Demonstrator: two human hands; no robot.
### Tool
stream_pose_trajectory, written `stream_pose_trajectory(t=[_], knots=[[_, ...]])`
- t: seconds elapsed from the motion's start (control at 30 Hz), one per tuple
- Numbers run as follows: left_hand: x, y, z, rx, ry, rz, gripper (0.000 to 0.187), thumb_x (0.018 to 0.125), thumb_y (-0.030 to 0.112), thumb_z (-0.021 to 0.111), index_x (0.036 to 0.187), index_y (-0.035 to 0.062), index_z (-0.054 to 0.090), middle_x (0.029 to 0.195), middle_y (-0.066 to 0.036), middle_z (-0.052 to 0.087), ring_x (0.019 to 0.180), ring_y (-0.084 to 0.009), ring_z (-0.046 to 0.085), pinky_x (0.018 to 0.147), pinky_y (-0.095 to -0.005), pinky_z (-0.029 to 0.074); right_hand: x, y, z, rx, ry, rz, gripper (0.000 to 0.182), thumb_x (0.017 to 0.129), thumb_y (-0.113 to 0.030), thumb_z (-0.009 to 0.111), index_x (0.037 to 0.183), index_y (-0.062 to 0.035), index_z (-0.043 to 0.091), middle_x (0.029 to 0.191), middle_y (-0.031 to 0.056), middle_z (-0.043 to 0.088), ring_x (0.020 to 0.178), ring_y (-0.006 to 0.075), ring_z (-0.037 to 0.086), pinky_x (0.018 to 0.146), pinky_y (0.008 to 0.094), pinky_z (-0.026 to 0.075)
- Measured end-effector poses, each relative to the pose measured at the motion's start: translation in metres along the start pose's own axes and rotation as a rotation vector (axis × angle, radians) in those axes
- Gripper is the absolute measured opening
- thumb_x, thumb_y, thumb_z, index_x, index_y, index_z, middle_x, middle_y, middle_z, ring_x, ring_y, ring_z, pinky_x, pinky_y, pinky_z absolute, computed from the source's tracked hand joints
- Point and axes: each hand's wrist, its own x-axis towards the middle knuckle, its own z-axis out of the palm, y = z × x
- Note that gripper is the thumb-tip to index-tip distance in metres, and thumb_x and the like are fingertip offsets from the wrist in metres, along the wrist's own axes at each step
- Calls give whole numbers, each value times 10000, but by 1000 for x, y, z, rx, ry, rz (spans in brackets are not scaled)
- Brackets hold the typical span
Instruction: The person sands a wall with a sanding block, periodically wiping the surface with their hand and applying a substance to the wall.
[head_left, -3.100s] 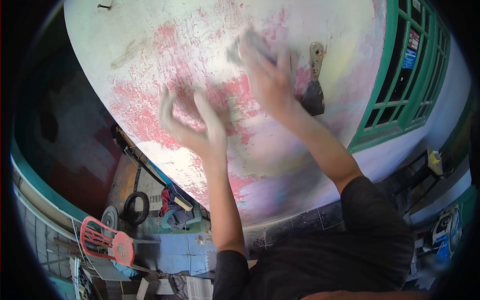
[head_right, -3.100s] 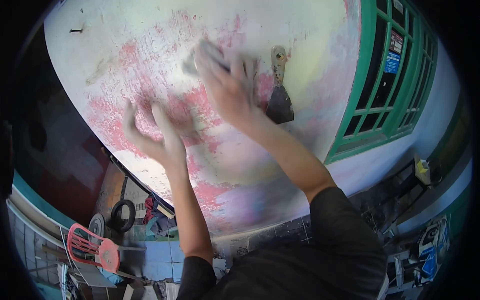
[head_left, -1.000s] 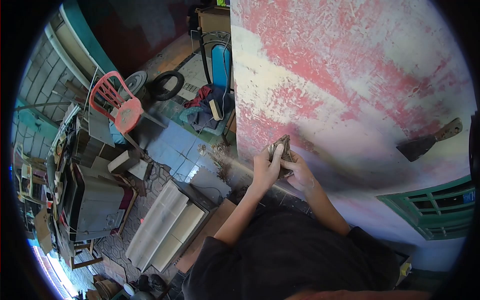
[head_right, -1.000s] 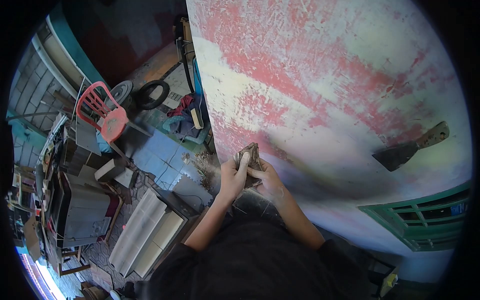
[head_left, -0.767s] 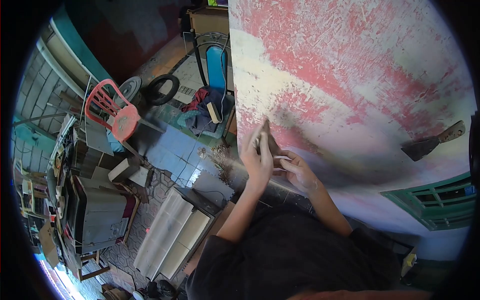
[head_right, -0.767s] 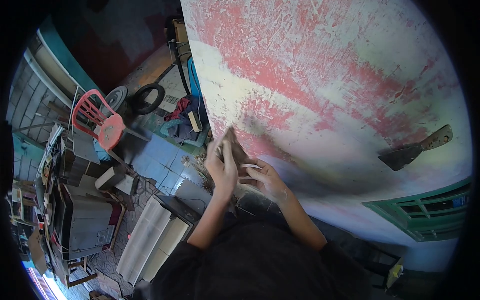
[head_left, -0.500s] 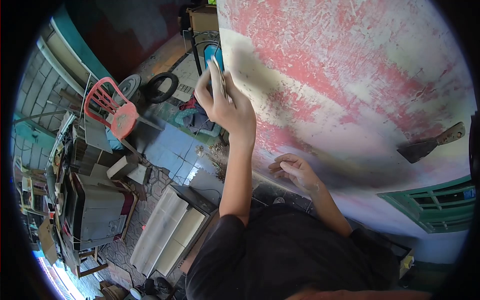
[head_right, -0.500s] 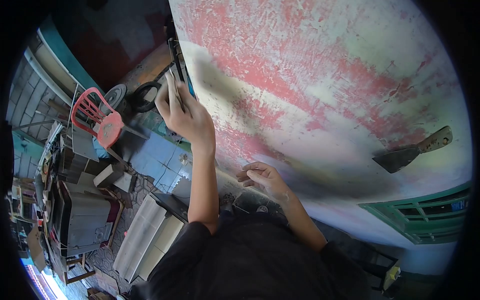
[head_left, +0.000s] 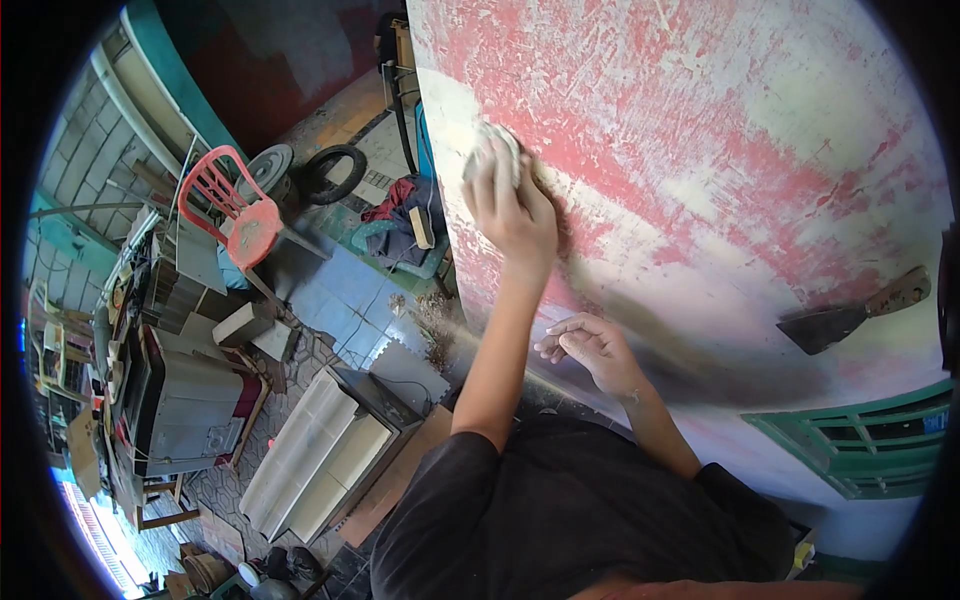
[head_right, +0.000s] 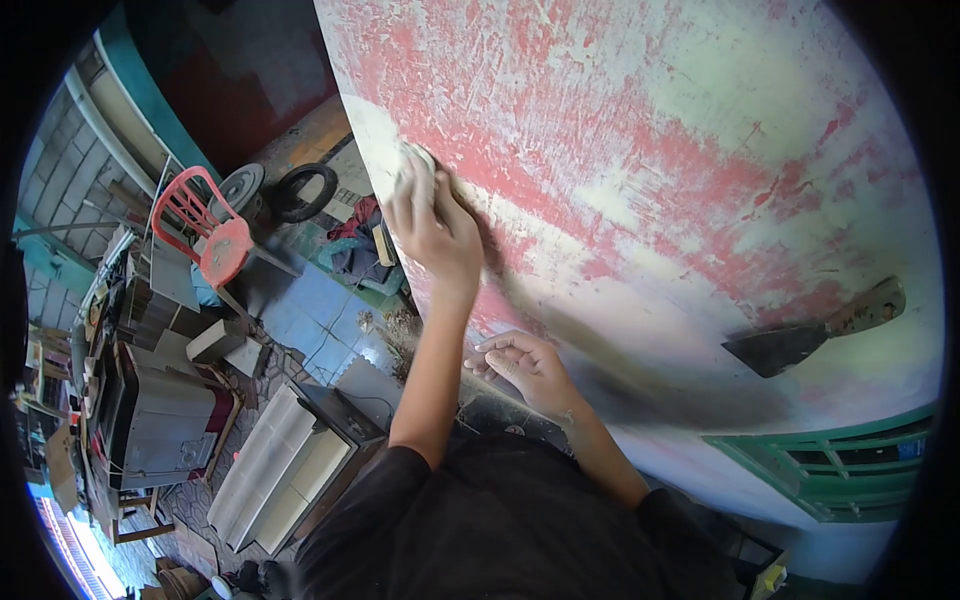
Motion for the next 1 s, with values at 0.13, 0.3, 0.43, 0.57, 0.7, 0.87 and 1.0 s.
stream_pose_trajectory(t=[0.13,0.3,0.43,0.57,0.7,0.87,1.0], knots=[[-1,-3,2,-38,-17,-27,327,896,-51,738,1223,-34,744,1055,-158,742,943,-294,634,815,-394,502,10,-5,-4,-36,0,-59,225,1115,-114,491,1184,26,653,1067,169,745,965,216,713,862,365,566],[53,-47,27,0,73,-14,269,912,-40,731,1178,-16,762,948,-127,719,887,-280,621,770,-387,503,13,-11,-9,-31,-3,-71,281,1136,-167,464,1196,24,660,1108,162,758,970,190,704,872,339,555],[38,-31,16,-6,30,-32,256,915,-47,723,1166,-20,763,931,-131,722,850,-292,618,766,-385,500,8,-7,-9,-26,-3,-60,300,1144,-183,445,1194,20,660,1094,159,761,958,182,705,867,343,561],[7,-24,2,-27,-24,-22,309,900,-79,716,1199,-15,757,1001,-140,749,906,-290,653,803,-383,503,11,-7,-6,-19,1,-35,307,1146,-188,440,1184,21,662,1095,161,761,952,178,705,866,345,564],[47,-47,19,20,8,-5,306,897,-76,721,1195,-16,759,1012,-136,756,902,-294,660,793,-382,507,26,-15,-7,-68,-12,-56,315,1149,-188,432,1182,27,660,1090,164,763,951,182,708,866,346,565],[30,-34,12,4,35,-27,309,895,-64,732,1201,-24,754,1002,-136,752,892,-291,664,801,-394,513,29,-17,-1,-60,-13,-110,322,1150,-191,429,1177,33,659,1080,165,765,942,184,711,862,347,566],[-4,-26,-5,-40,-31,-16,319,891,-61,737,1209,-30,747,1005,-138,749,888,-290,658,801,-398,514,32,-8,2,-26,-21,-51,326,1151,-189,423,1164,32,662,1074,166,764,938,184,711,859,351,566]])
